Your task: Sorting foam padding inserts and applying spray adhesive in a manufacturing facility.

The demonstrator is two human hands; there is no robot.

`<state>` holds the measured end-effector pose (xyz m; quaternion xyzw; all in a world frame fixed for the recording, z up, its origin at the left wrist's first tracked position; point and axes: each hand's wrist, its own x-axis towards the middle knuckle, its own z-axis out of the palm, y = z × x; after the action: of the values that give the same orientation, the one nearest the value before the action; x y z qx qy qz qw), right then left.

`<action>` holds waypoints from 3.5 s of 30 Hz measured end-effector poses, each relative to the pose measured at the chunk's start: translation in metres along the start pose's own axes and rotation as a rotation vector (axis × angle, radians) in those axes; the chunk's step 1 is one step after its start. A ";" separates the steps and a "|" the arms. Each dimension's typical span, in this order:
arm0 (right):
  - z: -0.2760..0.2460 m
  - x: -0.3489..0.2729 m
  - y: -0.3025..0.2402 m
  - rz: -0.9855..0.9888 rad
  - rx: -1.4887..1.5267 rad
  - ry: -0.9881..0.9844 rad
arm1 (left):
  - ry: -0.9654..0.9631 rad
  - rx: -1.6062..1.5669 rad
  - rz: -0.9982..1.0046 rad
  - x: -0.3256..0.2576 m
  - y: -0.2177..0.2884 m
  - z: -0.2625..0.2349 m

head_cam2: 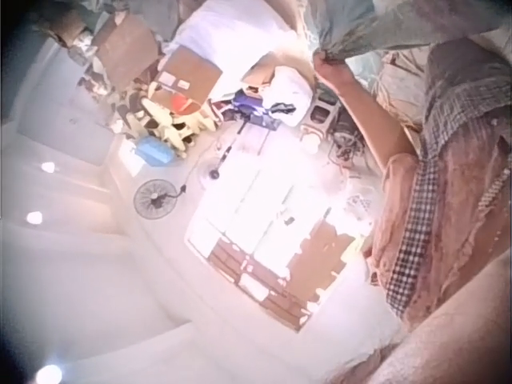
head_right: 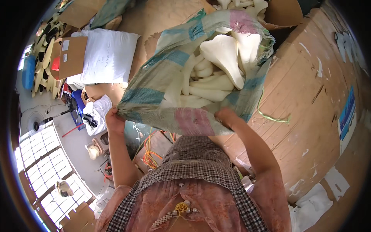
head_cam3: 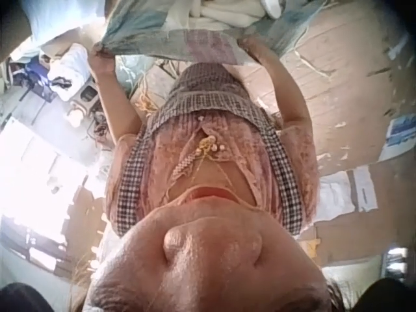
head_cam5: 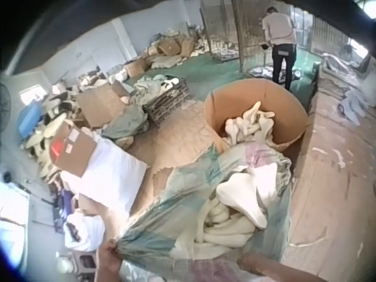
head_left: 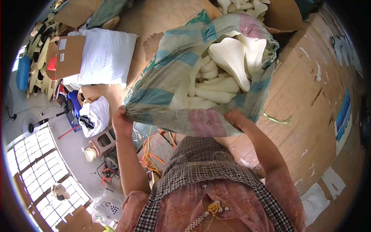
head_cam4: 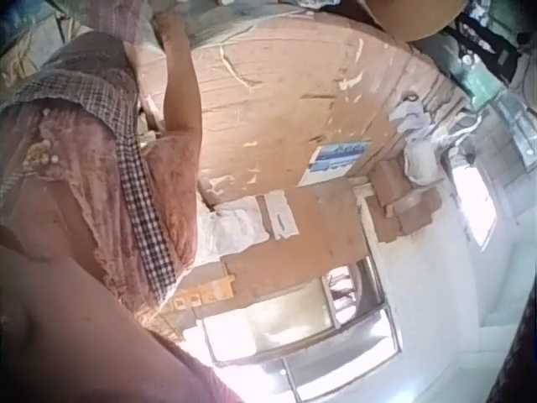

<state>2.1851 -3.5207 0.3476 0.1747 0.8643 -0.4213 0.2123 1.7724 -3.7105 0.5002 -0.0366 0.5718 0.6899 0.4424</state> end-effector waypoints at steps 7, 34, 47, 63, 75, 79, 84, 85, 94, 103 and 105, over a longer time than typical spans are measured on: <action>-0.085 0.016 0.012 0.302 0.260 0.859 | 0.176 0.112 -0.015 -0.008 0.005 -0.014; -0.185 0.026 0.135 0.331 0.684 1.183 | -0.144 0.015 -0.523 0.114 -0.319 0.292; -0.099 -0.012 -0.005 0.474 0.309 1.172 | -0.379 0.655 -0.214 0.070 -0.264 0.259; 0.055 -0.157 -0.205 -0.265 1.375 2.007 | -1.402 0.536 -0.223 -0.135 -0.227 0.287; 0.190 -0.336 -0.216 0.147 1.388 3.004 | -2.036 1.122 0.733 -0.466 -0.354 0.348; 0.226 -0.410 -0.197 -0.839 1.504 2.988 | -2.531 0.963 1.723 -0.638 -0.410 0.364; 0.277 -0.541 -0.176 -1.162 0.813 3.208 | -2.959 0.761 2.544 -0.837 -0.487 0.300; 0.303 -0.570 -0.171 -0.628 0.484 3.331 | -2.892 0.453 2.535 -0.860 -0.495 0.280; 0.439 -0.638 -0.140 -0.933 1.259 3.110 | -2.795 0.421 0.942 -0.763 -0.538 0.329; 0.328 -0.574 -0.191 0.014 0.845 2.895 | -1.236 1.287 0.434 -0.251 -0.406 0.385; 0.245 -0.511 -0.156 -0.028 1.077 2.615 | -0.915 1.468 0.559 -0.147 -0.345 0.349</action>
<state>2.5975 -3.8712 0.5759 0.4833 0.1723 -0.2334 -0.8260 2.2455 -3.5231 0.4406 0.6720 0.6241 0.1816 0.3548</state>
